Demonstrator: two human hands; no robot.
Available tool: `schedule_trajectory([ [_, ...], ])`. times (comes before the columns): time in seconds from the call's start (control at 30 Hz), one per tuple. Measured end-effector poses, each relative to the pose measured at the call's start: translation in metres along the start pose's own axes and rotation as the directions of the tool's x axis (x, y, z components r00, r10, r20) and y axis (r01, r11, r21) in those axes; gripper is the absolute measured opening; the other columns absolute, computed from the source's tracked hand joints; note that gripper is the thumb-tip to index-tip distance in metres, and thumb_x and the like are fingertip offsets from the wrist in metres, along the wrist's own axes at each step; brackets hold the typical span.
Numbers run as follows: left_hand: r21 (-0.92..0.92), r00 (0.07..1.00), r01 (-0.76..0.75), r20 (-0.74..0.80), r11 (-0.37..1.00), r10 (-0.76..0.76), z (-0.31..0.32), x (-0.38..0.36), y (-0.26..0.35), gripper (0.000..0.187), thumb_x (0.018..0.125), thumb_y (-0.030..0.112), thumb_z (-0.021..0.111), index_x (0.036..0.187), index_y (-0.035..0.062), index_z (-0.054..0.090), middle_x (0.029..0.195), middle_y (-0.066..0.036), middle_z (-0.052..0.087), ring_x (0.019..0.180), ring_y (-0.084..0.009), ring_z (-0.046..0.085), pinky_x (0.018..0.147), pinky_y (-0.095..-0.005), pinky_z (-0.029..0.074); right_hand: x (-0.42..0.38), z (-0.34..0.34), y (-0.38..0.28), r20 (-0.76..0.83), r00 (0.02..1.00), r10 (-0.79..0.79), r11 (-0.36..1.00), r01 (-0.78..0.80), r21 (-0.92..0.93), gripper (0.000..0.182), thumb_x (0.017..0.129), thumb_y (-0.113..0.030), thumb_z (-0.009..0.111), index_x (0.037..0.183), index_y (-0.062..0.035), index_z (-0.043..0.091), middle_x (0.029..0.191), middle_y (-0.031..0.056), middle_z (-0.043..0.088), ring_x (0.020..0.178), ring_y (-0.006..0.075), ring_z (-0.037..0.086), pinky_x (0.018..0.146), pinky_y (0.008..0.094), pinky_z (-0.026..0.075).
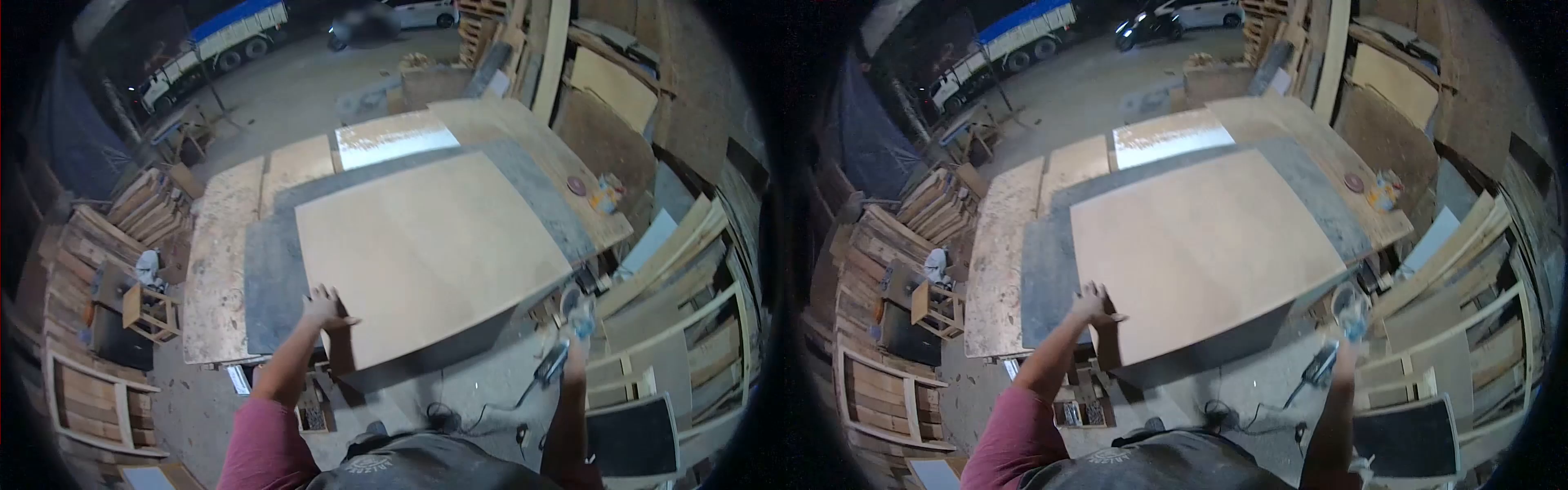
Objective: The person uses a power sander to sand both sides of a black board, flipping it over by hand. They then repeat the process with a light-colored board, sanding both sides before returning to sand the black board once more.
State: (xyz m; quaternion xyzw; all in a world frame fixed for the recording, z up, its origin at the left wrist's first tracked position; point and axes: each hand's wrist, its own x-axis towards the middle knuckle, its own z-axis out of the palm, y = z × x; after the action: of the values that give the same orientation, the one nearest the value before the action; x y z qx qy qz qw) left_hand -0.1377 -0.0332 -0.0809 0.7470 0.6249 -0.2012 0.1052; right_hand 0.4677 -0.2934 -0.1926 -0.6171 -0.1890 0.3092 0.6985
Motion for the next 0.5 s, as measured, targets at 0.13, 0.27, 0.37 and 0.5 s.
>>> schedule_trajectory([
  [0.13,-0.135,0.889,-0.451,-0.160,0.882,0.429,0.044,-0.036,0.095,0.134,0.066,0.083,0.059,0.151,-0.0061,0.004,0.157,-0.031,-0.002,0.145,-0.0485,-0.006,0.109,-0.0711,-0.002,-0.034,-0.053,0.095,-0.046,0.956,0.291,0.944,-0.278,0.179,0.045,0.072,-0.004,0.070,0.115,-0.0041,0.056,0.091,0.0059,0.059,0.073,0.0192,0.060,0.060,0.0327,0.049],
  [0.27,0.134,0.781,-0.506,-0.348,0.852,0.518,0.059,-0.065,0.194,0.095,0.080,0.049,0.066,0.152,0.0057,0.020,0.158,-0.022,0.013,0.146,-0.0457,0.008,0.108,-0.0734,0.010,-0.052,-0.070,0.127,-0.150,0.963,0.222,0.975,-0.220,0.029,0.029,0.075,-0.015,0.067,0.100,-0.0058,0.059,0.078,0.0021,0.059,0.065,0.0159,0.058,0.056,0.0302,0.045],
  [0.37,0.190,0.727,-0.479,-0.462,0.857,0.509,0.068,-0.055,0.215,0.079,0.085,0.032,0.061,0.151,0.0073,0.024,0.157,-0.020,0.019,0.145,-0.0444,0.014,0.109,-0.0716,0.014,-0.073,-0.072,0.118,-0.126,0.971,0.201,0.979,-0.202,0.004,0.029,0.074,-0.014,0.067,0.100,-0.0058,0.059,0.078,0.0019,0.058,0.065,0.0157,0.057,0.056,0.0301,0.045],
  [0.5,0.218,0.661,-0.505,-0.525,0.835,0.537,0.070,-0.039,0.220,0.078,0.084,0.020,0.061,0.150,0.0073,0.023,0.157,-0.021,0.017,0.145,-0.0435,0.013,0.111,-0.0694,0.014,-0.077,-0.059,0.076,-0.129,0.976,0.177,0.984,-0.179,-0.007,0.029,0.073,-0.013,0.067,0.100,-0.0059,0.059,0.078,0.0016,0.058,0.065,0.0154,0.057,0.056,0.0301,0.045],
])
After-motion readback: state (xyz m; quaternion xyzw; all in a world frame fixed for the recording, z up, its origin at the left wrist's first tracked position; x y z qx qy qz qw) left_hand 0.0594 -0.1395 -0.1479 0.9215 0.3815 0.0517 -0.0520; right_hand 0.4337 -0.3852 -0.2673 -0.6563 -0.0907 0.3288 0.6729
